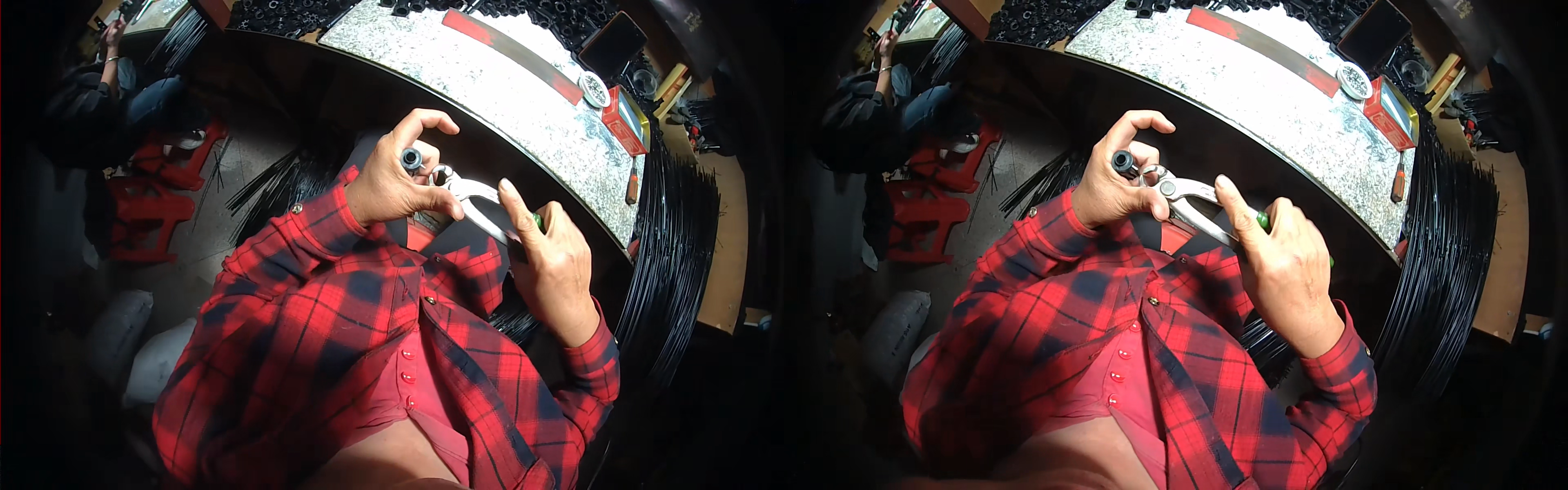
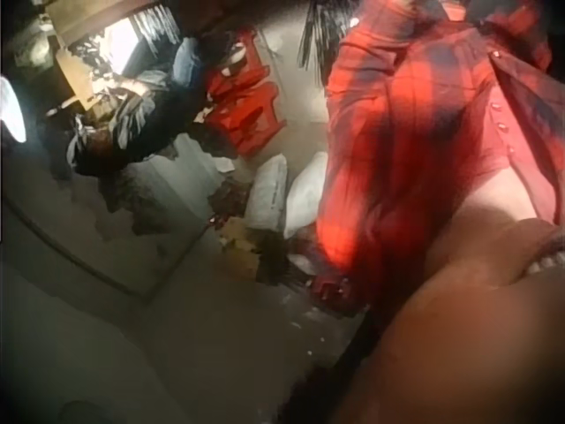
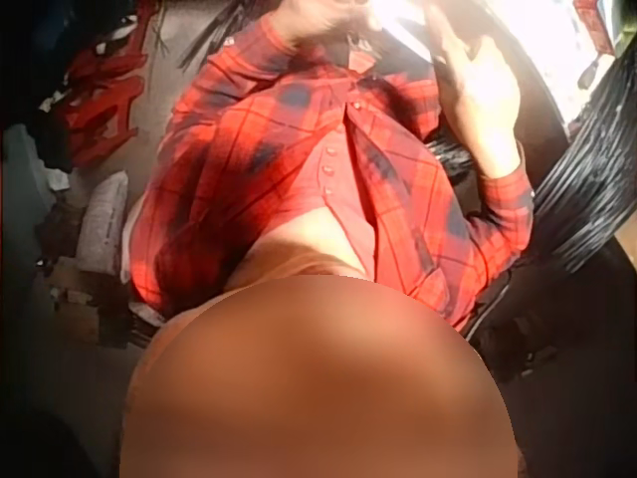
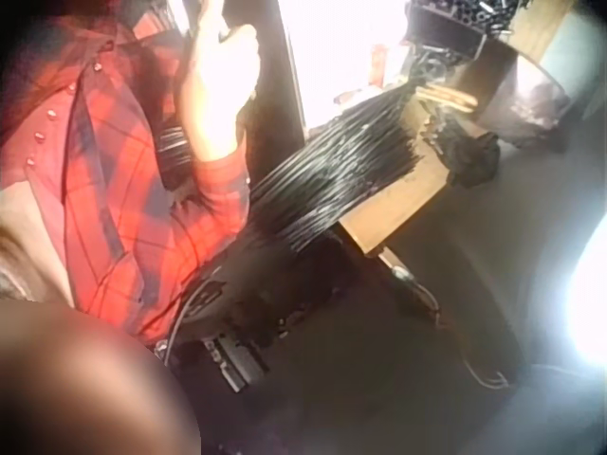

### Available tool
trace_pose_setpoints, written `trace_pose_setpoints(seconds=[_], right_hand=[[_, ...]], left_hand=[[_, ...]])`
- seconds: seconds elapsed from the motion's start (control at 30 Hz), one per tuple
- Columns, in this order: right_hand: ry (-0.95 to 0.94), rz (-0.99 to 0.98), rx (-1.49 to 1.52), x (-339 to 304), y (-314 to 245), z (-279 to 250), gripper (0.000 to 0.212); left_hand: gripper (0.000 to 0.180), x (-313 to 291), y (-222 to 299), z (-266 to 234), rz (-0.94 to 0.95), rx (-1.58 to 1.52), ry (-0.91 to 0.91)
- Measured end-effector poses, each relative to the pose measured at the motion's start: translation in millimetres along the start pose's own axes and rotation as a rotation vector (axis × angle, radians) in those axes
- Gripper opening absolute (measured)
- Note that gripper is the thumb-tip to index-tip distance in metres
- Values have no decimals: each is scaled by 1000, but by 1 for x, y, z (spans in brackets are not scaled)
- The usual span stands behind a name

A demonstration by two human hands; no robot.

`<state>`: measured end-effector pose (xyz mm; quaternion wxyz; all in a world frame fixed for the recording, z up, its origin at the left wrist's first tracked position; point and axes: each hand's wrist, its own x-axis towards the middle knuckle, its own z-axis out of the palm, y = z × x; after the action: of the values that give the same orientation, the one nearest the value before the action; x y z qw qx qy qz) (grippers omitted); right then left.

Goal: The recorder is assembling electrical connectors by inserting wires into a housing and using a crimping tool.

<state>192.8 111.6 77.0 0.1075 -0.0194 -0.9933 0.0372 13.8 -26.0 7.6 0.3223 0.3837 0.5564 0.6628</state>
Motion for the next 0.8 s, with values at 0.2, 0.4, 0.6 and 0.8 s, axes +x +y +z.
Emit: trace_pose_setpoints(seconds=[0.2,0.4,0.6,0.8], right_hand=[[-36,12,-33,-5,-6,1,64],[-142,89,147,-5,-8,4,66],[-200,122,491,7,3,9,66],[45,161,378,12,55,29,58]], left_hand=[[69,-2,2,2,61,114,-40],[57,-4,-1,4,61,85,-81],[51,8,-9,-2,281,-122,44],[45,-1,100,-114,583,-440,114]])
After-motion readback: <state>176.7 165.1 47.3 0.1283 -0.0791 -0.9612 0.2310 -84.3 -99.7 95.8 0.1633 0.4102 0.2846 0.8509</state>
